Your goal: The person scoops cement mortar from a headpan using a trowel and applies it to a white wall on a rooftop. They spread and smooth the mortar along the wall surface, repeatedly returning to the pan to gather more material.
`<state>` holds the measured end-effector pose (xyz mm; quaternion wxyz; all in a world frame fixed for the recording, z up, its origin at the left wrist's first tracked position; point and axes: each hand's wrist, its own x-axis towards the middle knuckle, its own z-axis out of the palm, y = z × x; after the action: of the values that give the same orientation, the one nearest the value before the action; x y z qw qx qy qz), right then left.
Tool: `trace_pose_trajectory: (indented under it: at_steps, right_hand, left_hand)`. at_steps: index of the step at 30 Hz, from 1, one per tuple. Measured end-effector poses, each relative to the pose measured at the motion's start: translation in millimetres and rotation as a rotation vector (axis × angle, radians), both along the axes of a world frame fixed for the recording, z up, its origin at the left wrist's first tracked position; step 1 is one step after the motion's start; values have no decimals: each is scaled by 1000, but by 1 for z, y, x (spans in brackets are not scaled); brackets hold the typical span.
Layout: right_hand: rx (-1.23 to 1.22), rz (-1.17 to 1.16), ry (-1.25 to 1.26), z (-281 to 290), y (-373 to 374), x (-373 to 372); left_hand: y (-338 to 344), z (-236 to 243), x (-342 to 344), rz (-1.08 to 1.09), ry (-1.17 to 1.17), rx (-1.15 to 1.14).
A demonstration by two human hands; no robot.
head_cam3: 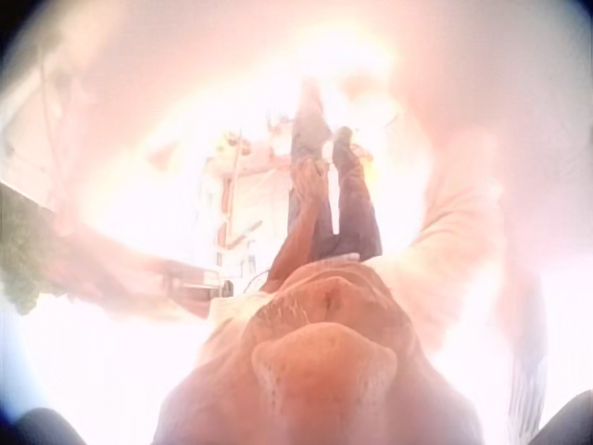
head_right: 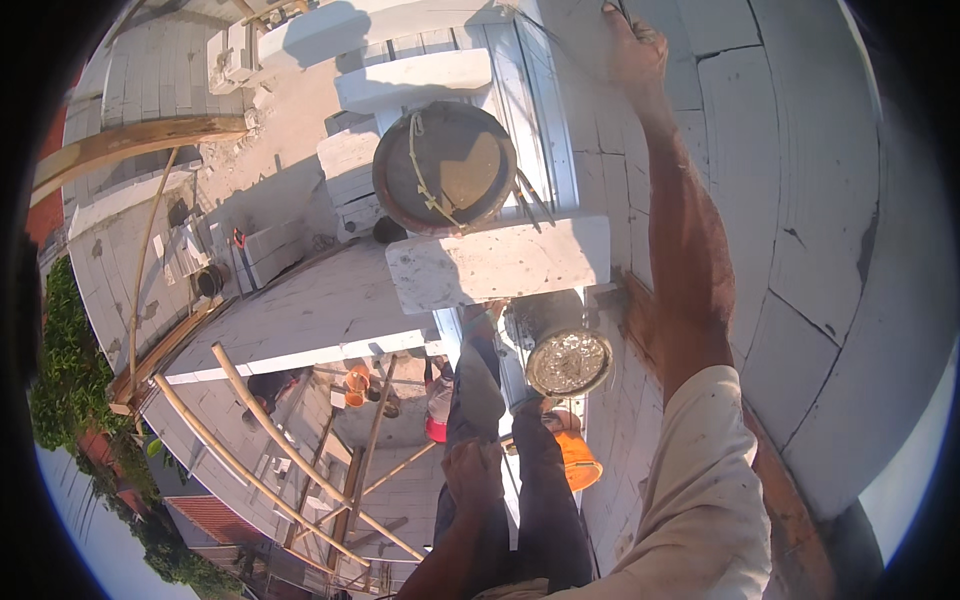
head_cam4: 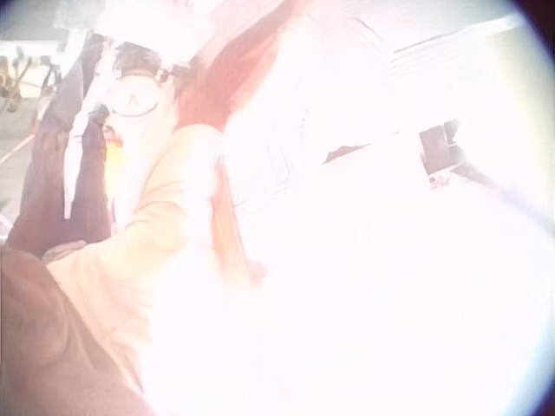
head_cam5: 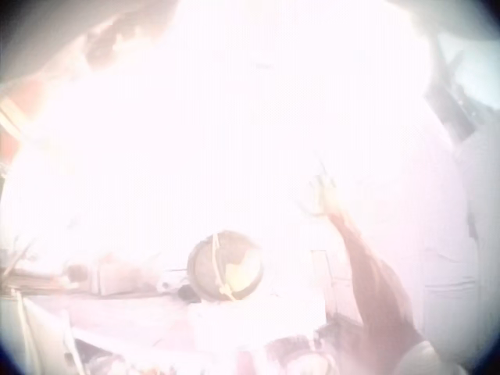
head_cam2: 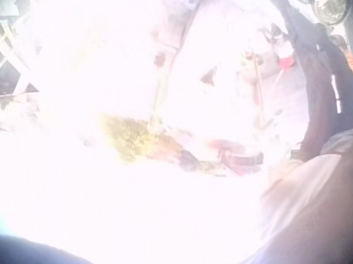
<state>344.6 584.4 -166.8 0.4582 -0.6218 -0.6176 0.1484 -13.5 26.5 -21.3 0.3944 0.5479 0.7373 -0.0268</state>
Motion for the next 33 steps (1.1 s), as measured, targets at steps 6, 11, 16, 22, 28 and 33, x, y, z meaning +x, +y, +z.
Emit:
trace_pose_trajectory:
  at_steps: [6, 11, 16, 22, 28, 33]
  right_hand:
    - [-350, -383, 359, 24, -111, 49]
    - [-536, -426, 270, 40, -158, 10]
    - [-684, -444, 199, 40, -185, 56]
    - [-423, -334, -200, 49, -183, 60]
    - [-314, -222, -190, 28, -273, 103]
    - [-540, -250, -271, 41, -334, 73]
  left_hand:
    - [-12, -1, 1, -67, 3, -137]
    - [-14, 0, 8, -148, 83, -100]
    - [-27, -13, -3, -387, 109, -10]
    - [-28, -9, 1, -432, 86, 18]
    - [-27, -2, 4, -369, 127, -5]
    - [-26, -2, 5, -367, 127, -50]
